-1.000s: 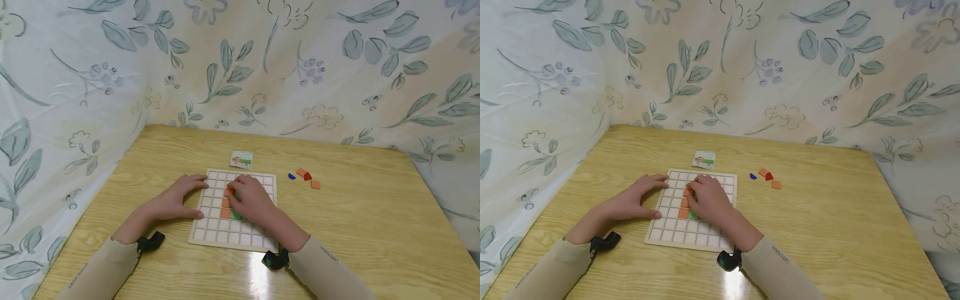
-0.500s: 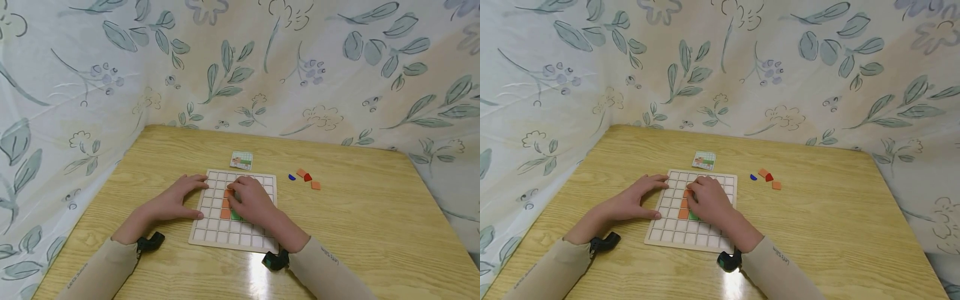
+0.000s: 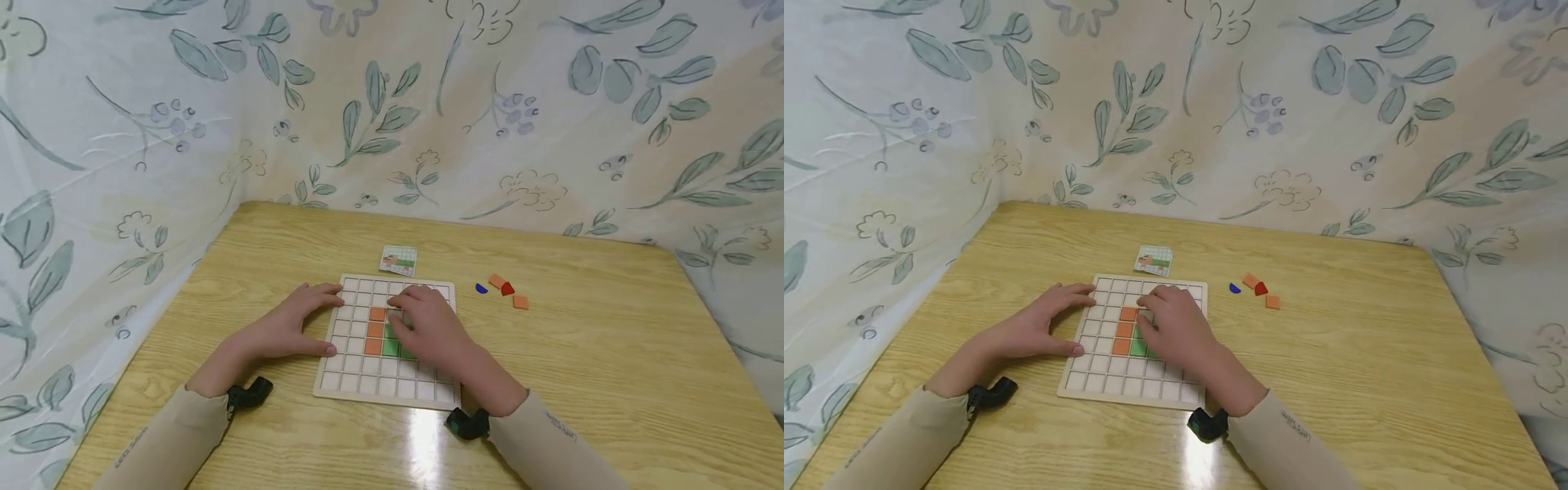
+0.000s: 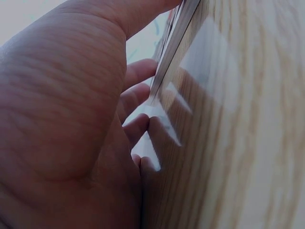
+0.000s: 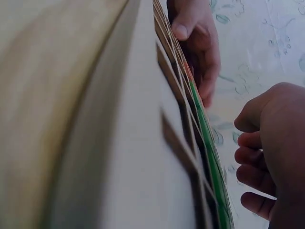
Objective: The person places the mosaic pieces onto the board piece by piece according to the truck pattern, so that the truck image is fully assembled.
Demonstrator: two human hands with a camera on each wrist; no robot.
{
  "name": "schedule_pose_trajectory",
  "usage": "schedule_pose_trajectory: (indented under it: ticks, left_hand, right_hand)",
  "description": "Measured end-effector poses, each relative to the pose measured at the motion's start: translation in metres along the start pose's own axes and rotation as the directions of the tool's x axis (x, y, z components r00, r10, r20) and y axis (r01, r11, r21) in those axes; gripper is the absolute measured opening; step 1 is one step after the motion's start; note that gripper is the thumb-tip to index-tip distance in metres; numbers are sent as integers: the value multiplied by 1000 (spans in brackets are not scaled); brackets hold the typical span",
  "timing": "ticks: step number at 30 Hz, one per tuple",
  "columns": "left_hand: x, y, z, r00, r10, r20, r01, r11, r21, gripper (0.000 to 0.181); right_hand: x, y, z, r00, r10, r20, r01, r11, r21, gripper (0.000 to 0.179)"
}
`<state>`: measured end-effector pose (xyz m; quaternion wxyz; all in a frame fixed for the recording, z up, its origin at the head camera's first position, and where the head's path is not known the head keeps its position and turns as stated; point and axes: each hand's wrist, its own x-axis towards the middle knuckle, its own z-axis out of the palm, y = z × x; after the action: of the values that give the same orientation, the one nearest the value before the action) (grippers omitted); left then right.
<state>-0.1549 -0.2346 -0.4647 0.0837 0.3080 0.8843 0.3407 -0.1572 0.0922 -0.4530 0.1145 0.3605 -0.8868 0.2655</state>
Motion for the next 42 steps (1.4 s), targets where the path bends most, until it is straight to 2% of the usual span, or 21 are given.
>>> schedule_pose_trajectory:
  ticks: [10,18,24,30,36,39,42]
  left_hand:
    - [-1,0,0,1000,3,-1,-3,1000,3,89]
    - [-2,-3,3,1000,-5,0,5,1000,-8,88]
    - [-3,-4,2,1000,-7,-1,7,1000,-9,87]
    - [-3,-2,-1,1000,-3,7,3,1000,-22,88]
    - [-5,-3,-4,1000,1,12,0,999,-38,86]
    - [-5,-3,-5,1000,1,17,0,999,-43,87]
    - [-5,-3,-4,1000,-3,21,4,999,-47,87]
  right_hand:
    - [-20,24,-26,991,125,-51,-124,992,5,22]
    - [-38,48,-47,971,228,-71,-229,973,6,24]
    - [-50,66,-62,959,267,-96,-269,963,-5,23]
    - [-61,74,-69,952,296,-73,-300,952,-52,22]
    - [-79,67,-70,965,260,23,-260,965,-24,18]
    - [-91,60,-70,973,216,79,-218,975,26,19]
    - [-105,56,-69,987,126,103,-133,989,62,24]
